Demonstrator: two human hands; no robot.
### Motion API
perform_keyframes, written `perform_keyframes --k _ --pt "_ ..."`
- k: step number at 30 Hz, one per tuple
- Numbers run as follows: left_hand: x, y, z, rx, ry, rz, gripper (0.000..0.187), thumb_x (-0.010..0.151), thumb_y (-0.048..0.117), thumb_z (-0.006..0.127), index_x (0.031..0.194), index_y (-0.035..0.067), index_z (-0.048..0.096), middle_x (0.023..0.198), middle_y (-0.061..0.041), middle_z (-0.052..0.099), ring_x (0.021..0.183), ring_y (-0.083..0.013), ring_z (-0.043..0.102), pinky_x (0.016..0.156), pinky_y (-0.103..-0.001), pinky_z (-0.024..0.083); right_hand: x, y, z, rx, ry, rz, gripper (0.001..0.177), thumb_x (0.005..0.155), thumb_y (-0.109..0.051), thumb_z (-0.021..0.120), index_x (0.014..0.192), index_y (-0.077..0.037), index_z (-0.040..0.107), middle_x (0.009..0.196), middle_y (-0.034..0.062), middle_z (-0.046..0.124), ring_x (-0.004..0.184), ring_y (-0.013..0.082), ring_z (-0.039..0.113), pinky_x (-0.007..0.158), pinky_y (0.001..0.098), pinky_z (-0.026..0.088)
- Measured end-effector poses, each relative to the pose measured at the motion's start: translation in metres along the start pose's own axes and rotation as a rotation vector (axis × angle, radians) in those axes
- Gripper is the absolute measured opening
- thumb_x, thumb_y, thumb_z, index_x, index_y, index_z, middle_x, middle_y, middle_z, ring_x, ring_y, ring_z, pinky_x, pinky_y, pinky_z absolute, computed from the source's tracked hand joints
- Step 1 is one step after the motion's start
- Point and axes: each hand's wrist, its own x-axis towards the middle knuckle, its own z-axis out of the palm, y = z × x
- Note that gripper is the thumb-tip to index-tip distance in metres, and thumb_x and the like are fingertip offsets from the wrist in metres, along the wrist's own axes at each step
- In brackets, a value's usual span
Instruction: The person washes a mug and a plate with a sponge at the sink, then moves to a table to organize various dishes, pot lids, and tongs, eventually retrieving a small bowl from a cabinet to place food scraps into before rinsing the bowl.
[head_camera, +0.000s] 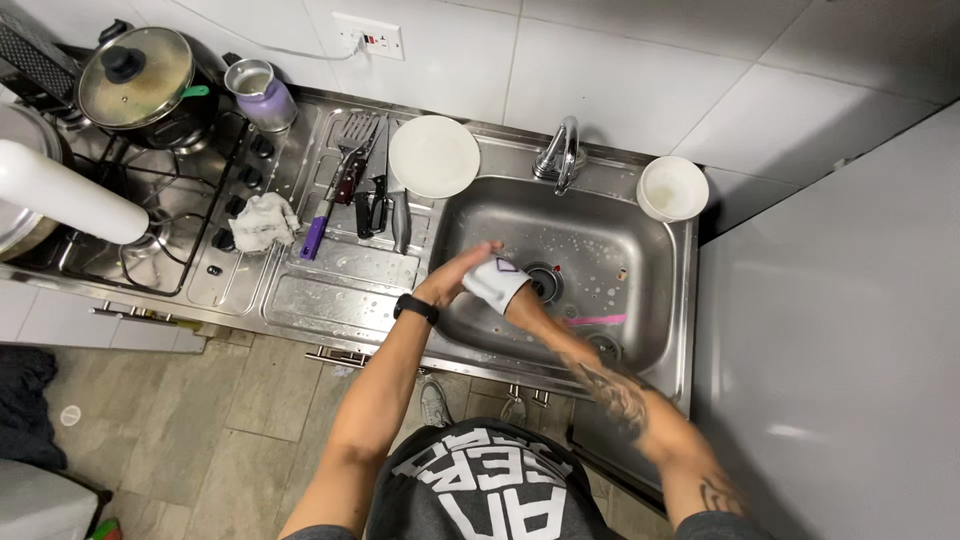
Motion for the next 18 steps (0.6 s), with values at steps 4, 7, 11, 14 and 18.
perform_keyframes --k 4,7,11,14,18 --pt "0.027 -0.044 -0.006 -0.062 -0.080 0.273 0.092 0.082 0.071 0.073 0.155 0.020 0.049 0.153 -0.010 0.051 0.131 -0.0248 0.051 0.107 -0.047 0.047 -0.001 0.004 0.010 -0.002 0.013 -0.028 0.043 0.077 -0.013 0.074 0.120 -0.013 0.067 0.119 0.0102 0.071 0.120 0.0295 0.066 0.105 0.0410 0.051" --pt "0.037 -0.029 0.005 0.112 0.250 0.146 0.061 0.077 0.041 0.091 0.129 0.015 0.070 0.099 -0.015 0.070 0.088 -0.0259 0.071 0.070 -0.040 0.065 0.001 0.012 0.011 0.004 0.042 -0.062 0.045 0.076 -0.013 0.075 0.120 -0.014 0.067 0.120 0.0092 0.071 0.120 0.0287 0.066 0.106 0.0403 0.050" --pt "0.043 -0.012 -0.001 0.198 0.252 -0.210 0.061 0.074 0.052 0.081 0.111 0.005 0.071 0.085 -0.019 0.072 0.073 -0.0363 0.074 0.054 -0.056 0.063 -0.009 0.034 0.001 0.018 0.097 -0.092 0.047 0.074 -0.012 0.077 0.120 -0.016 0.067 0.120 0.0077 0.071 0.121 0.0275 0.065 0.107 0.0392 0.050" --pt "0.053 -0.027 -0.013 -0.008 0.295 -0.137 0.064 0.077 0.044 0.082 0.123 0.004 0.062 0.095 -0.022 0.069 0.079 -0.0420 0.073 0.055 -0.063 0.061 -0.019 0.051 -0.008 0.024 0.154 -0.126 0.049 0.073 -0.012 0.078 0.120 -0.017 0.067 0.120 0.0067 0.071 0.121 0.0267 0.065 0.108 0.0385 0.049" --pt "0.033 -0.028 0.002 -0.284 0.380 0.010 0.069 0.084 0.045 0.082 0.128 0.008 0.045 0.109 -0.025 0.056 0.092 -0.0419 0.067 0.060 -0.057 0.064 -0.031 0.033 -0.015 0.597 0.346 0.134 0.057 0.085 -0.010 0.076 0.133 -0.011 0.045 0.111 0.0127 0.063 0.096 0.0258 0.060 0.082 0.0396 0.051"
